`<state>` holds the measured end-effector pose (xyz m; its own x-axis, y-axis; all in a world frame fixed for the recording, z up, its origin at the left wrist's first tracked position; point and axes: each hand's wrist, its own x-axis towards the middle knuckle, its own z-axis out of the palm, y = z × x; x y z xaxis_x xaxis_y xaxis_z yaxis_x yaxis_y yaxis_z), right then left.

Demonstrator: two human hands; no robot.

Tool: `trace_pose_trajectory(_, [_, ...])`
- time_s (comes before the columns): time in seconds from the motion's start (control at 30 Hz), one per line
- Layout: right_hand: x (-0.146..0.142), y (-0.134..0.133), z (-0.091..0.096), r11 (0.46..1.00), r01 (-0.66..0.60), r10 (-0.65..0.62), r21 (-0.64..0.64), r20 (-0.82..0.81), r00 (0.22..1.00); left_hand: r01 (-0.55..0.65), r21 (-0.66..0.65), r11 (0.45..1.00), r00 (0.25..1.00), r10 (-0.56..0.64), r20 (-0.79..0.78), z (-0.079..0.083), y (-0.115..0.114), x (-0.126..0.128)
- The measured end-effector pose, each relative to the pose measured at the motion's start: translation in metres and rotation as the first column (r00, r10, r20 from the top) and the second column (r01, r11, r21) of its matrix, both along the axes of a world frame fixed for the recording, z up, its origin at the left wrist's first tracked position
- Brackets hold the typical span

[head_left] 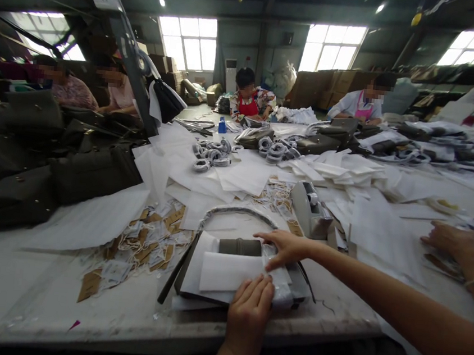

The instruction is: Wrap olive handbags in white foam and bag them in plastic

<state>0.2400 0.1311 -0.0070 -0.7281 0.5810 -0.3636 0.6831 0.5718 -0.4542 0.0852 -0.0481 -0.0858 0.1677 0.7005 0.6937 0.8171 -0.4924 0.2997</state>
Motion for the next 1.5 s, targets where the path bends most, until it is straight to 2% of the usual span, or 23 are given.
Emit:
trace_pose_trajectory(0.07, [-0.003, 0.011, -0.006, 0.996, 0.032, -0.033, -0.08, -0.012, 0.999, 0.006, -0.01, 1.0, 1.0, -0.006, -0.009, 0.0, -0.001, 0.0])
trace_pose_trajectory(0.13, [-0.006, 0.022, -0.011, 0.994, 0.046, -0.05, -0.096, -0.036, 0.998, 0.012, -0.015, 1.0, 1.0, -0.013, -0.015, 0.0, -0.001, -0.001])
trace_pose_trajectory(0.3, [-0.011, 0.03, -0.022, 0.996, 0.063, -0.071, -0.069, -0.119, 0.99, 0.024, 0.004, 1.0, 1.0, -0.024, -0.004, 0.001, -0.002, -0.002])
trace_pose_trajectory(0.4, [-0.013, 0.024, -0.022, 0.992, 0.127, -0.125, 0.003, -0.173, 0.977, 0.037, -0.025, 0.999, 0.999, -0.038, -0.02, 0.002, -0.002, -0.003])
trace_pose_trajectory(0.5, [-0.008, 0.004, -0.014, 0.976, 0.195, -0.162, 0.1, -0.27, 0.949, 0.053, -0.044, 0.998, 0.998, -0.055, -0.03, 0.005, -0.002, -0.005])
trace_pose_trajectory(0.57, [0.002, -0.023, -0.007, 0.96, 0.215, -0.141, 0.179, -0.353, 0.925, 0.071, -0.065, 0.995, 0.997, -0.074, -0.038, 0.01, -0.001, -0.006])
trace_pose_trajectory(0.63, [0.016, -0.06, -0.006, 0.938, 0.196, -0.061, 0.285, -0.422, 0.904, 0.092, -0.1, 0.991, 0.994, -0.098, -0.053, 0.017, -0.001, -0.008])
trace_pose_trajectory(0.73, [0.035, -0.115, -0.019, 0.882, 0.11, 0.092, 0.459, -0.396, 0.914, 0.137, -0.137, 0.981, 0.982, -0.152, -0.109, 0.028, -0.005, -0.018])
trace_pose_trajectory(0.83, [0.044, -0.142, -0.04, 0.776, 0.07, 0.14, 0.627, -0.28, 0.95, 0.141, -0.09, 0.986, 0.951, -0.16, -0.264, 0.038, -0.011, -0.039])
trace_pose_trajectory(0.9, [0.049, -0.139, -0.048, 0.689, 0.084, 0.135, 0.72, -0.241, 0.961, 0.095, -0.052, 0.994, 0.912, -0.108, -0.395, 0.044, -0.015, -0.057])
trace_pose_trajectory(0.97, [0.056, -0.125, -0.047, 0.622, 0.117, 0.122, 0.775, -0.243, 0.962, 0.03, -0.05, 0.998, 0.861, -0.052, -0.505, 0.049, -0.016, -0.074])
trace_pose_trajectory(1.07, [0.071, -0.105, -0.036, 0.573, 0.293, 0.03, 0.765, -0.377, 0.926, -0.062, -0.05, 0.997, 0.803, 0.02, -0.595, 0.049, -0.012, -0.087])
trace_pose_trajectory(1.13, [0.074, -0.105, -0.03, 0.591, 0.499, -0.097, 0.634, -0.557, 0.824, -0.103, -0.027, 0.994, 0.798, 0.066, -0.599, 0.045, -0.008, -0.09])
trace_pose_trajectory(1.17, [0.071, -0.11, -0.029, 0.629, 0.593, -0.193, 0.502, -0.638, 0.745, -0.118, -0.02, 0.993, 0.805, 0.084, -0.588, 0.041, -0.006, -0.09])
trace_pose_trajectory(1.2, [0.065, -0.117, -0.029, 0.684, 0.658, -0.312, 0.315, -0.69, 0.654, -0.128, -0.019, 0.992, 0.816, 0.094, -0.57, 0.037, -0.005, -0.09])
trace_pose_trajectory(1.23, [0.057, -0.126, -0.031, 0.727, 0.683, -0.458, 0.066, -0.695, 0.555, -0.13, -0.022, 0.991, 0.832, 0.096, -0.547, 0.032, -0.003, -0.09])
trace_pose_trajectory(1.27, [0.046, -0.136, -0.034, 0.722, 0.656, -0.614, -0.222, -0.644, 0.457, -0.124, -0.028, 0.992, 0.849, 0.091, -0.52, 0.028, -0.003, -0.09])
trace_pose_trajectory(1.3, [0.034, -0.145, -0.038, 0.641, 0.578, -0.756, -0.504, -0.543, 0.365, -0.111, -0.033, 0.993, 0.868, 0.081, -0.49, 0.024, -0.002, -0.091])
trace_pose_trajectory(1.33, [0.022, -0.153, -0.041, 0.507, 0.459, -0.862, -0.729, -0.421, 0.282, -0.095, -0.036, 0.995, 0.886, 0.068, -0.459, 0.021, -0.003, -0.092])
trace_pose_trajectory(1.37, [0.011, -0.159, -0.044, 0.366, 0.323, -0.927, -0.873, -0.313, 0.205, -0.079, -0.041, 0.996, 0.902, 0.054, -0.429, 0.019, -0.003, -0.092])
trace_pose_trajectory(1.4, [0.0, -0.163, -0.046, 0.26, 0.194, -0.962, -0.946, -0.236, 0.135, -0.068, -0.048, 0.997, 0.915, 0.043, -0.402, 0.017, -0.004, -0.093])
trace_pose_trajectory(1.43, [-0.01, -0.165, -0.047, 0.197, 0.09, -0.979, -0.976, -0.19, 0.073, -0.061, -0.058, 0.996, 0.925, 0.035, -0.379, 0.015, -0.005, -0.094])
trace_pose_trajectory(1.5, [-0.024, -0.164, -0.045, 0.155, -0.028, -0.988, -0.988, -0.154, -0.006, -0.057, -0.074, 0.996, 0.941, 0.029, -0.338, 0.014, -0.005, -0.095])
